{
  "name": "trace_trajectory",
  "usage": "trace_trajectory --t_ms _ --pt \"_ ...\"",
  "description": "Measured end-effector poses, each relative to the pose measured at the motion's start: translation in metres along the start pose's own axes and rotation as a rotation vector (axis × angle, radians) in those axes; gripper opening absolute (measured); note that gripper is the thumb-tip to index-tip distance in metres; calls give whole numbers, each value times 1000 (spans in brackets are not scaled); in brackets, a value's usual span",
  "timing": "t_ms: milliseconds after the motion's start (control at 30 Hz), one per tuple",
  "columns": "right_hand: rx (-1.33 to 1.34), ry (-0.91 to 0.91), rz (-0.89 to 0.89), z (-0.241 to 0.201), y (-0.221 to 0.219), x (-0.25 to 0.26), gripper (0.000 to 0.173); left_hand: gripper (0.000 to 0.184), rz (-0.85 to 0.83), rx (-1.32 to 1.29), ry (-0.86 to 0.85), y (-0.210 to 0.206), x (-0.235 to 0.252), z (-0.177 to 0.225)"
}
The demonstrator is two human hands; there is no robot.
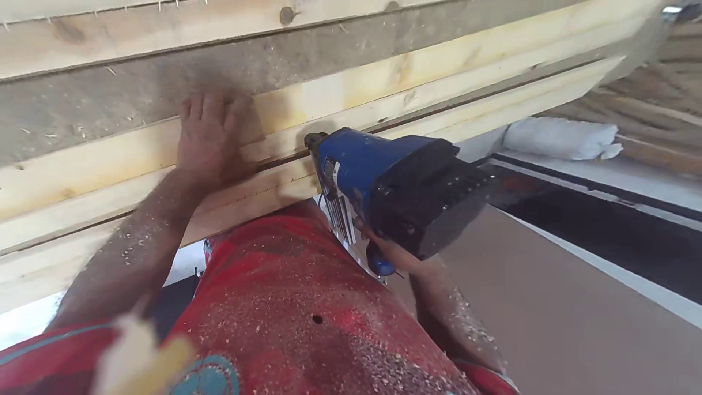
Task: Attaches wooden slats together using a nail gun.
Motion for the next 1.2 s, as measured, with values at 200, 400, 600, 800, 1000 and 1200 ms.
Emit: trace_trajectory --t_ms 200,400,600,800,1000,1200 --pt "-80 -59 50 -17 -4 2 48 107 -17 -31 -8 -2 0 4" --pt "207 -47 -56 -67 -20 13 35 58 162 -247 -61 5 -16 -7" --pt "230 -75 -85 -69 -17 17 40 26 111 -370 279 69 -70 -85" --pt "205 70 -46 -49 -11 18 38 28 57 -175 503 124 -152 -201" --pt "125 5 68 -83 -32 18 32 30 36 -215 513 115 -151 -206" --pt "42 -76 259 -107 -61 16 38 93 -17 -80 248 98 -177 -213"
Point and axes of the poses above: each hand's wrist, its own x-axis towards the middle knuckle, its own y-axis out of the back of the hand, z = x × y, the point moved 3 cm from there along x, towards the middle knuckle, and after that the axes turned 13 degrees about y, right-handed, at the moved point
